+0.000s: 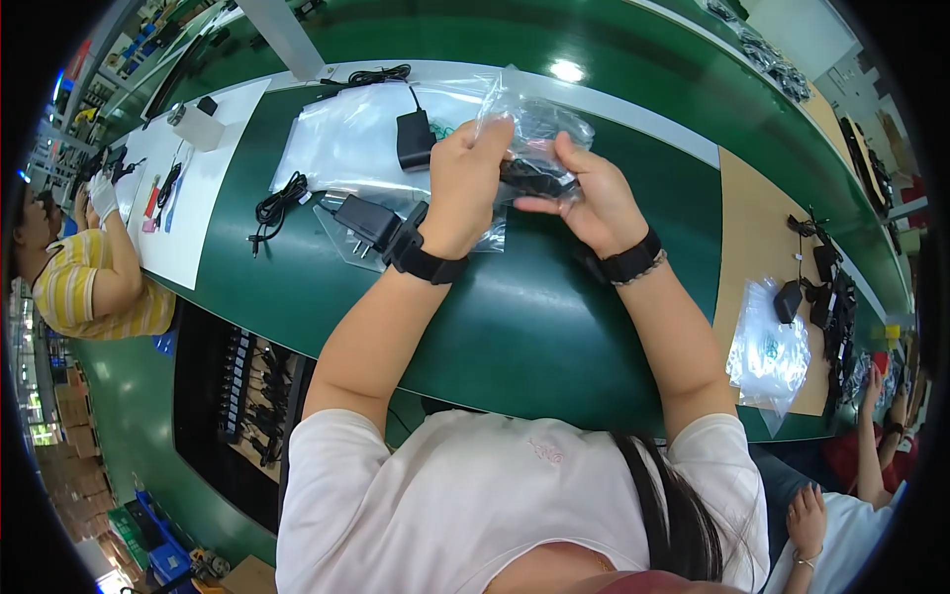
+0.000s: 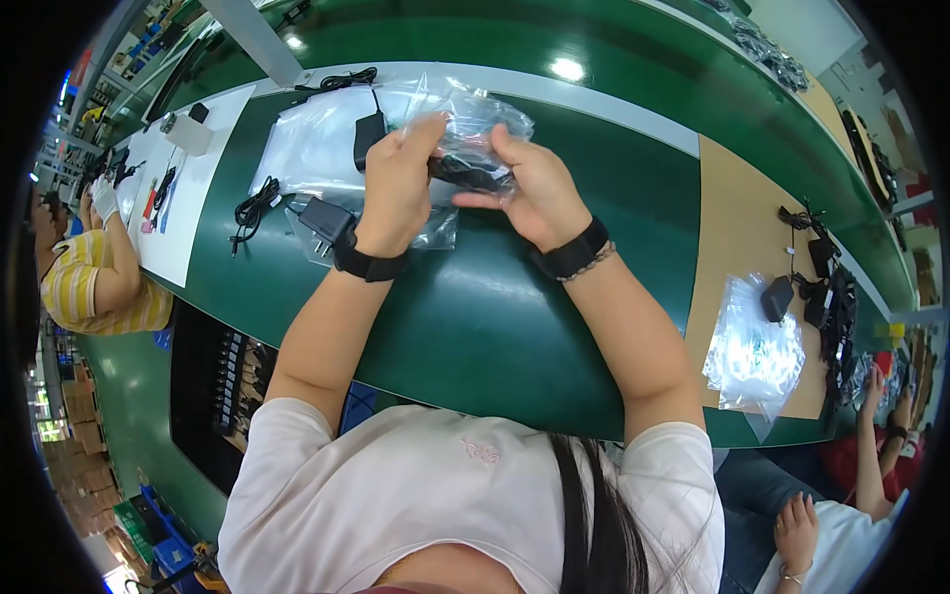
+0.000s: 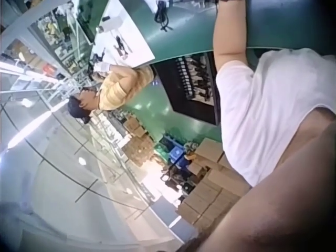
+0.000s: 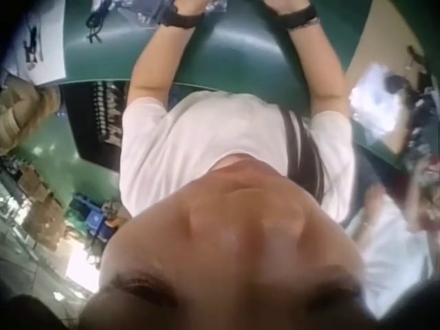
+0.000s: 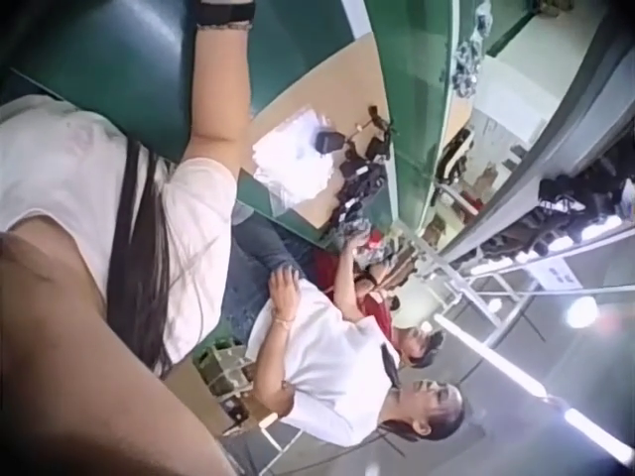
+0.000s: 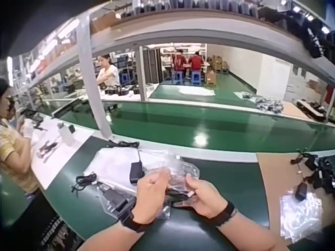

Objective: The person picks up a power adapter and a cable, wraps the cable around the adapter, and places them into a plastic bag. This process is then repeated with a second power adapter and cable.

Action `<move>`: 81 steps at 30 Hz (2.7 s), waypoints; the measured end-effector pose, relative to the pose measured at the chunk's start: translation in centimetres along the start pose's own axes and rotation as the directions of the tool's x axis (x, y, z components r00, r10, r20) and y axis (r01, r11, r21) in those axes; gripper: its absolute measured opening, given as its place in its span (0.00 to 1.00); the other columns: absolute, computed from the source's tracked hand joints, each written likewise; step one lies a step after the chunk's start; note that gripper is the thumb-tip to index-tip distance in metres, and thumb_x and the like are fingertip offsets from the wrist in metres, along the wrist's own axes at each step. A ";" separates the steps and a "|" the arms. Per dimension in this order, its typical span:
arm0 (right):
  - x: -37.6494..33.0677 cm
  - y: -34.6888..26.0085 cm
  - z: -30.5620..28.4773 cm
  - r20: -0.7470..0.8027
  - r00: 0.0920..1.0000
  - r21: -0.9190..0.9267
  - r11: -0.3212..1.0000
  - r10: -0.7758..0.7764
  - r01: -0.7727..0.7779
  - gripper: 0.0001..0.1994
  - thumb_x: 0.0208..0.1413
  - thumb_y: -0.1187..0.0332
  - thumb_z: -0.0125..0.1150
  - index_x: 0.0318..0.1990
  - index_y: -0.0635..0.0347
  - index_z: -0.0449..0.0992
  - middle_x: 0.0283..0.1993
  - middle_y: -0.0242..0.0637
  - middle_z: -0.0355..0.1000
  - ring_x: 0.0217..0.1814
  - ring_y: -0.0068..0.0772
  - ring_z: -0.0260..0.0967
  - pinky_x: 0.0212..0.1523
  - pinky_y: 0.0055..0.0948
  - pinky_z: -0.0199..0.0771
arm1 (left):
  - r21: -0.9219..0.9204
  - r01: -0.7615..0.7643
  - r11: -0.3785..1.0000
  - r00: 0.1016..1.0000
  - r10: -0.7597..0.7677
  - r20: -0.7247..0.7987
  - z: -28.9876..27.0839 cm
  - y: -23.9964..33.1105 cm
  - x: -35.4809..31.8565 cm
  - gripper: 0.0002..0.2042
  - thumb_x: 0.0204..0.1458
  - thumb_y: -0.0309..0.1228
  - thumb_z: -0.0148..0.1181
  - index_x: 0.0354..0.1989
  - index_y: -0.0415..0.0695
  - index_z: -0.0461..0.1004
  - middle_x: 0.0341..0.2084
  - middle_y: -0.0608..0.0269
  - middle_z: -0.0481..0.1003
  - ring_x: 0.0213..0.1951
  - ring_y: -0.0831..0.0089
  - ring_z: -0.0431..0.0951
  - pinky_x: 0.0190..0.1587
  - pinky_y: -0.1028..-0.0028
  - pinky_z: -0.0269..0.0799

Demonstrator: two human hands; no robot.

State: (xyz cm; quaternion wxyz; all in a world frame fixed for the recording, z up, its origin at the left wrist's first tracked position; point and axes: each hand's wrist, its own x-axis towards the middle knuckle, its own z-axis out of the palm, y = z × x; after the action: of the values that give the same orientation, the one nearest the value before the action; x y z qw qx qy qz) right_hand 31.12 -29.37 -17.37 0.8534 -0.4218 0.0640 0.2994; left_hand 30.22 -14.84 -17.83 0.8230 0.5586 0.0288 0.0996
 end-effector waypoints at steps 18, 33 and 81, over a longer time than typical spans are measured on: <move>1.1 -3.0 0.3 0.276 0.961 -0.310 0.945 -0.018 0.106 0.21 0.53 0.65 0.54 0.53 0.65 0.63 0.44 0.36 0.69 0.44 0.25 0.67 0.48 0.25 0.68 | 0.464 -0.161 0.871 0.986 0.118 0.121 -2.6 1.3 1.9 0.16 0.53 0.39 0.50 0.29 0.36 0.72 0.15 0.63 0.71 0.19 0.74 0.71 0.22 0.73 0.63; 16.3 -15.5 -16.6 -0.003 0.759 -0.708 -0.535 -0.651 -0.461 0.29 0.49 0.37 0.40 0.54 0.42 0.65 0.64 0.38 0.47 0.67 0.43 0.39 0.54 0.65 0.42 | 0.404 -0.258 0.877 0.952 0.302 -0.048 -4.3 3.7 0.6 0.08 0.54 0.30 0.51 0.32 0.36 0.71 0.23 0.62 0.73 0.22 0.82 0.70 0.27 0.83 0.67; -7.5 -12.6 -4.3 0.094 0.606 -0.173 0.587 -0.790 0.791 0.10 0.51 0.79 0.53 0.39 0.57 0.63 0.37 0.41 0.69 0.35 0.26 0.67 0.34 0.16 0.68 | -0.453 0.397 0.798 0.825 -0.095 0.557 4.3 5.1 0.4 0.20 0.43 0.19 0.54 0.47 0.43 0.64 0.37 0.55 0.69 0.39 0.64 0.72 0.44 0.62 0.70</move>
State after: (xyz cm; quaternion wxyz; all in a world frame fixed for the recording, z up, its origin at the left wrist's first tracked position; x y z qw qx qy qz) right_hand 32.81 -41.95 -8.79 0.8515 -0.4875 -0.1628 -0.1040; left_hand 30.59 -16.87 -11.53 0.9314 0.2942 -0.1435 -0.1590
